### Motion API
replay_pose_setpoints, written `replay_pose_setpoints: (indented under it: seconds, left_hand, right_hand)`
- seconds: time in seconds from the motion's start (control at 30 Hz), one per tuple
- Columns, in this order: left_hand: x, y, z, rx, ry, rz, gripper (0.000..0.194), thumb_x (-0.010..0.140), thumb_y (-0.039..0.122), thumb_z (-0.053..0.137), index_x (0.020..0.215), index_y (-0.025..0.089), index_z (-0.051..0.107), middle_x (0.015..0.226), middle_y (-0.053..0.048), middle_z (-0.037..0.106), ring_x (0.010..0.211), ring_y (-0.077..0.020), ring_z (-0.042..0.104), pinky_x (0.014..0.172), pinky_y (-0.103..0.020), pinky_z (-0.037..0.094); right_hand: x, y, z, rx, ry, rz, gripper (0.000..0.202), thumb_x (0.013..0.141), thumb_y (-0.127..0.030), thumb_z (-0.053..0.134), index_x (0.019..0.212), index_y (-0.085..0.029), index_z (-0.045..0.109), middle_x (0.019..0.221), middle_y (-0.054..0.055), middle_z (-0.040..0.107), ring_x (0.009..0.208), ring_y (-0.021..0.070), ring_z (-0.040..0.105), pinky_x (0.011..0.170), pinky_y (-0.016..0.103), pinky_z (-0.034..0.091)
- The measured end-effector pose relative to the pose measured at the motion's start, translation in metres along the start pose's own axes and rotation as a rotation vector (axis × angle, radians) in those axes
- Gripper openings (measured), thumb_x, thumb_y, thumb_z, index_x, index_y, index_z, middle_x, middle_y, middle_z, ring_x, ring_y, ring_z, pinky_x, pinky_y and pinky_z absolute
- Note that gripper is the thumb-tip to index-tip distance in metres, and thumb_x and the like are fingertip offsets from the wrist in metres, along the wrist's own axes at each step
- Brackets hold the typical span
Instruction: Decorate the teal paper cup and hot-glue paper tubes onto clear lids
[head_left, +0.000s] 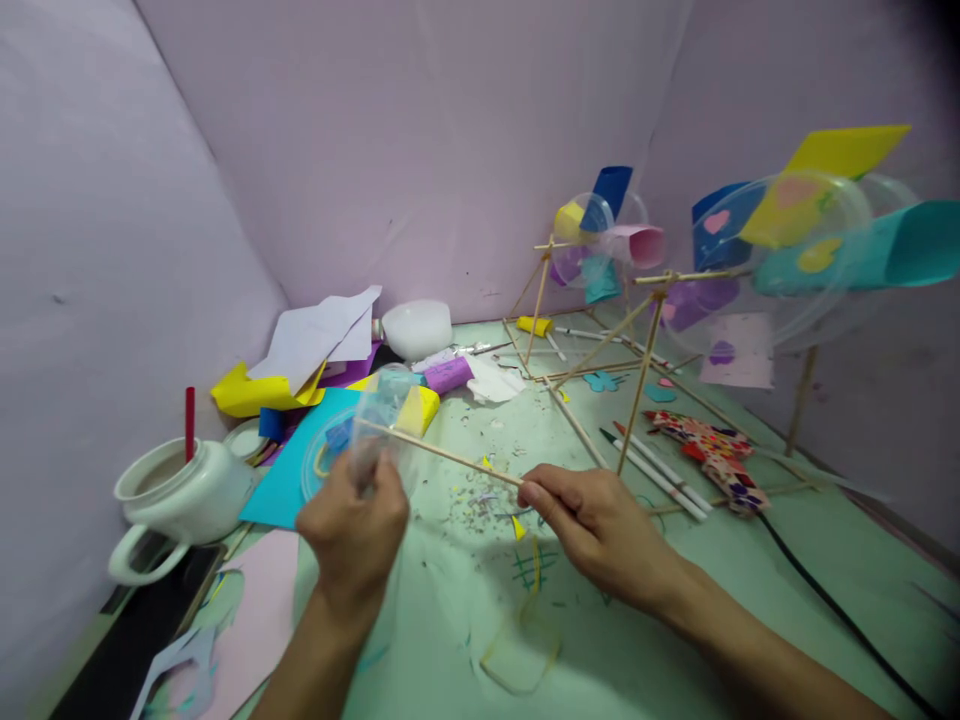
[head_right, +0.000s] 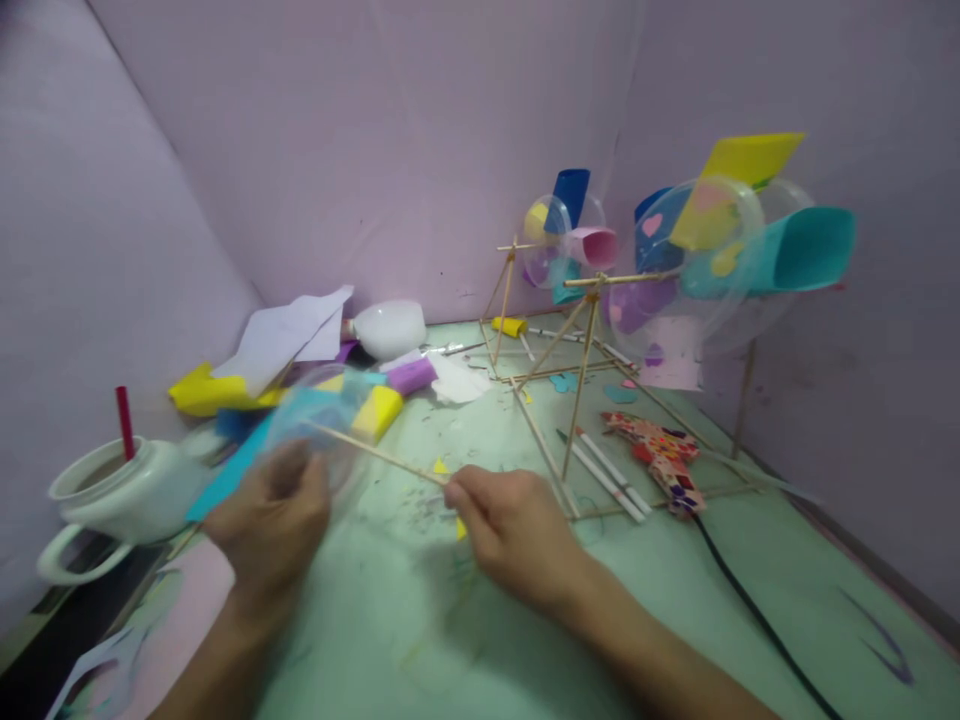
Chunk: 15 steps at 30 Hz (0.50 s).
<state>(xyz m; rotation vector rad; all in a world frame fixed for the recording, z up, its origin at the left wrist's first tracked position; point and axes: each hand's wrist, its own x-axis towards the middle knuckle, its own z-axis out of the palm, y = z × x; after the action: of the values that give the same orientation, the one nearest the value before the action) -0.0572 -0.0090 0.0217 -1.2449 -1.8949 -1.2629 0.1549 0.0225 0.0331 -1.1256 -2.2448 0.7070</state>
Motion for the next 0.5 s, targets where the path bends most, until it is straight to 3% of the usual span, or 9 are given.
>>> replay_pose_setpoints:
  seconds: [0.1,0.2,0.4,0.5]
  left_hand:
    - [0.015,-0.011,-0.003,-0.008,0.007,-0.226,0.025,0.072,0.029,0.061,0.092,0.016,0.070,0.074,-0.005,0.072,0.072,-0.0223,0.069,0.071,-0.033,0.052]
    - [0.019,-0.014,-0.006,-0.115,-0.024,-0.281,0.029,0.072,0.032,0.063,0.094,0.014,0.070,0.075,-0.006,0.072,0.070,-0.0212,0.069,0.069,-0.033,0.053]
    - [-0.001,-0.001,-0.005,-0.313,-0.177,0.033,0.014,0.073,0.023,0.064,0.084,0.018,0.070,0.069,0.000,0.073,0.059,-0.0148,0.067,0.059,-0.024,0.052]
    - [-0.002,0.002,-0.005,-0.302,-0.119,0.121,0.008,0.074,0.021,0.064,0.079,0.019,0.069,0.068,0.000,0.072,0.061,-0.0136,0.067,0.061,-0.023,0.051]
  right_hand:
    - [0.000,0.002,-0.003,0.021,0.043,-0.011,0.037,0.090,-0.038,0.039,0.069,-0.017,0.061,0.050,-0.003,0.045,0.047,0.0109,0.042,0.051,0.023,0.029]
    - [0.002,0.004,-0.006,0.056,0.051,-0.025,0.037,0.090,-0.037,0.040,0.065,-0.017,0.059,0.049,-0.003,0.043,0.046,0.0099,0.041,0.049,0.022,0.029]
    - [0.002,0.004,-0.001,0.031,0.052,-0.017,0.037,0.090,-0.036,0.040,0.067,-0.016,0.061,0.050,-0.003,0.044,0.046,0.0098,0.040,0.049,0.022,0.029]
    - [0.002,0.003,0.000,0.084,0.025,-0.011,0.041,0.091,-0.038,0.038,0.065,-0.016,0.061,0.049,-0.004,0.043,0.046,0.0097,0.041,0.048,0.022,0.029]
